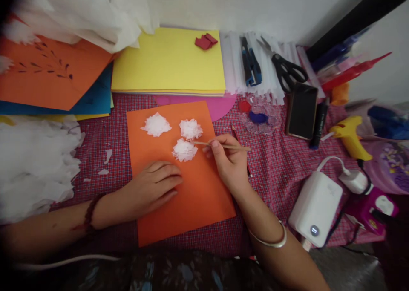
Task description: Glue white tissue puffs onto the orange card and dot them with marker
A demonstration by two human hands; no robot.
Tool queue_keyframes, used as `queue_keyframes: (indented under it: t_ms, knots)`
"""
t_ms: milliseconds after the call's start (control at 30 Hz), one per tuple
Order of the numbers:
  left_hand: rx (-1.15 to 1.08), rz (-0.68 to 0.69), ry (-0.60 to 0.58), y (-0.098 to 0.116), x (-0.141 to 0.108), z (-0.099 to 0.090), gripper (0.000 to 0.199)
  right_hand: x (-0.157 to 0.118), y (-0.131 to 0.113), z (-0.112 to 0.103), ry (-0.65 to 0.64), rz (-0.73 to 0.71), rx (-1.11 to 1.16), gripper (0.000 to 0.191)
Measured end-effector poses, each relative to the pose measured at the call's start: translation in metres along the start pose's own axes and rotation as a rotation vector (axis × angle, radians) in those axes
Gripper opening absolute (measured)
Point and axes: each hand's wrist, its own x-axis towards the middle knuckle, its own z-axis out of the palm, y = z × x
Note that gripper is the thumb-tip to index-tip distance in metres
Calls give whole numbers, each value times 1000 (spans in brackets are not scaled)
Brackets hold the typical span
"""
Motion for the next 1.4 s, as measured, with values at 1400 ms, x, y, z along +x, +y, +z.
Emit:
queue_keyframes:
  t_ms: [1400]
  knots:
    - [-59, -27, -39, -2, 0, 1, 17, 3, 2, -2, 81, 20, 66, 20]
